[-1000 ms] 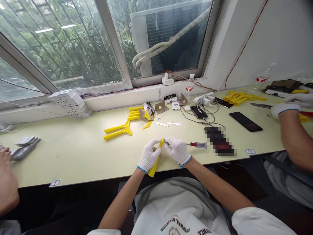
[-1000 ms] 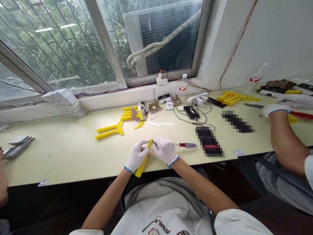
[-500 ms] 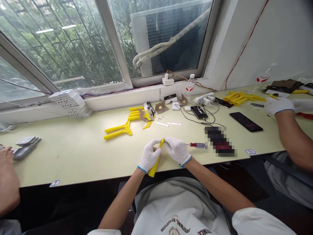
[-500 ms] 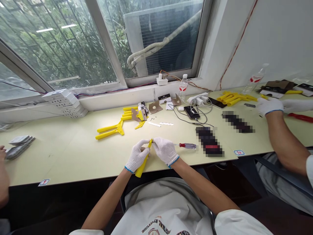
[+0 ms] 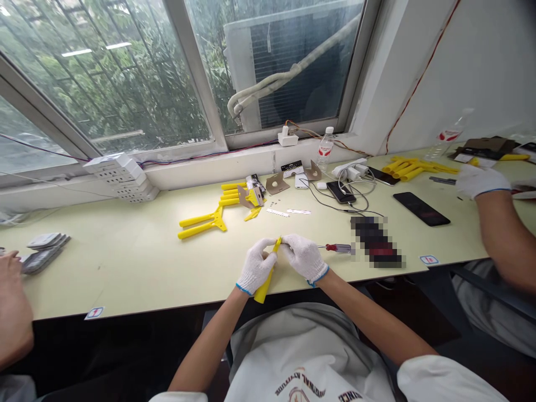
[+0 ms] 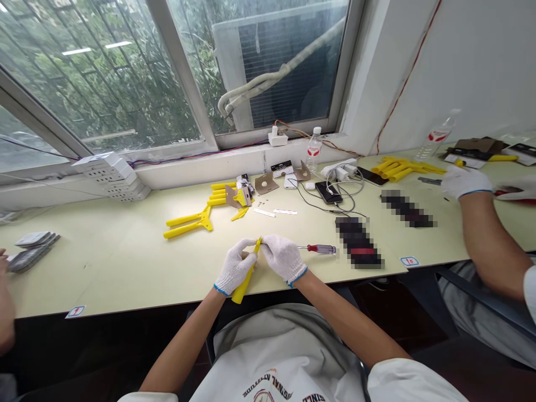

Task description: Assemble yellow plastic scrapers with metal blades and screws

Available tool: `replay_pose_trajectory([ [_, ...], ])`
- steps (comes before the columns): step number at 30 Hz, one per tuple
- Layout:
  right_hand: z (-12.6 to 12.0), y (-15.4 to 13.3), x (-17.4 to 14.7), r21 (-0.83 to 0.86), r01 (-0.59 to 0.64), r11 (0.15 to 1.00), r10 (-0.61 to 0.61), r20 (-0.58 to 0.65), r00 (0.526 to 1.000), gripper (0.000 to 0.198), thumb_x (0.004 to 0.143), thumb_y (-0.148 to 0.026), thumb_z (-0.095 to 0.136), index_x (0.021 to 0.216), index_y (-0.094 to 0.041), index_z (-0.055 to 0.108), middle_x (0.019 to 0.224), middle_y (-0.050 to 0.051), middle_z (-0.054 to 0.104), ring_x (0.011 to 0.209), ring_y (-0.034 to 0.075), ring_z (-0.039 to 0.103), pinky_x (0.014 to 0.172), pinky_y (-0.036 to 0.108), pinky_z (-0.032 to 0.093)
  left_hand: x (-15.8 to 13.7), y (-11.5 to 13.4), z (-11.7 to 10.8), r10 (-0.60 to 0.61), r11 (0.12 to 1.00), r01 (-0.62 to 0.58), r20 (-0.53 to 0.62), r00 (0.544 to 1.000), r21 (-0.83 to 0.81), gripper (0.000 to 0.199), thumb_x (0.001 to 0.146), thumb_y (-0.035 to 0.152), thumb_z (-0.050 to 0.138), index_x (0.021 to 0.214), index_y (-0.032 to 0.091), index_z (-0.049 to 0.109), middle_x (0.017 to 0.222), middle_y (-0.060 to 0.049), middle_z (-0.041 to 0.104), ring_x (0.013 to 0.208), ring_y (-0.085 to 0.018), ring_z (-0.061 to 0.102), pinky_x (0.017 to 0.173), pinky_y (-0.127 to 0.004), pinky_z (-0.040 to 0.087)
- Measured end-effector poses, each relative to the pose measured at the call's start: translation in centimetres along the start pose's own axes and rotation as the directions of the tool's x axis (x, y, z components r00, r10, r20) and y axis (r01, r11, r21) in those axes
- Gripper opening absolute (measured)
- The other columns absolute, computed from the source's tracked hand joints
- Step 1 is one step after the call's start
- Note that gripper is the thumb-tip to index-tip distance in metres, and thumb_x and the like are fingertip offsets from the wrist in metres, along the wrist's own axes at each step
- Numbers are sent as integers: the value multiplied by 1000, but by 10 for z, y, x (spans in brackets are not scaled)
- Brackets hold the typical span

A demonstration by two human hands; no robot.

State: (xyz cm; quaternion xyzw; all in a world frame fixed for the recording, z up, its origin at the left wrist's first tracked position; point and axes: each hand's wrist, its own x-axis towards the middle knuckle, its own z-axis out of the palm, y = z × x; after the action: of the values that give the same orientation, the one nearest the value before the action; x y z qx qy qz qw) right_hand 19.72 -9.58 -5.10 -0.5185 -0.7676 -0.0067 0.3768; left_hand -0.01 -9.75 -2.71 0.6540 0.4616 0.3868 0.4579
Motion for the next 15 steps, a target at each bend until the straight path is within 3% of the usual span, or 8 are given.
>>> replay_pose_trajectory([
  [15,-3,-4,1,7,-32,999,32,5,999,26,108,-26,51,107,-19,76,94,9,74,86,18,67,82,27,50,0,2,0,-6,1000,6,8,1000,10,40,90,25,62,128,19,72,64,3,68,56,-16,64,63,-27,52],
])
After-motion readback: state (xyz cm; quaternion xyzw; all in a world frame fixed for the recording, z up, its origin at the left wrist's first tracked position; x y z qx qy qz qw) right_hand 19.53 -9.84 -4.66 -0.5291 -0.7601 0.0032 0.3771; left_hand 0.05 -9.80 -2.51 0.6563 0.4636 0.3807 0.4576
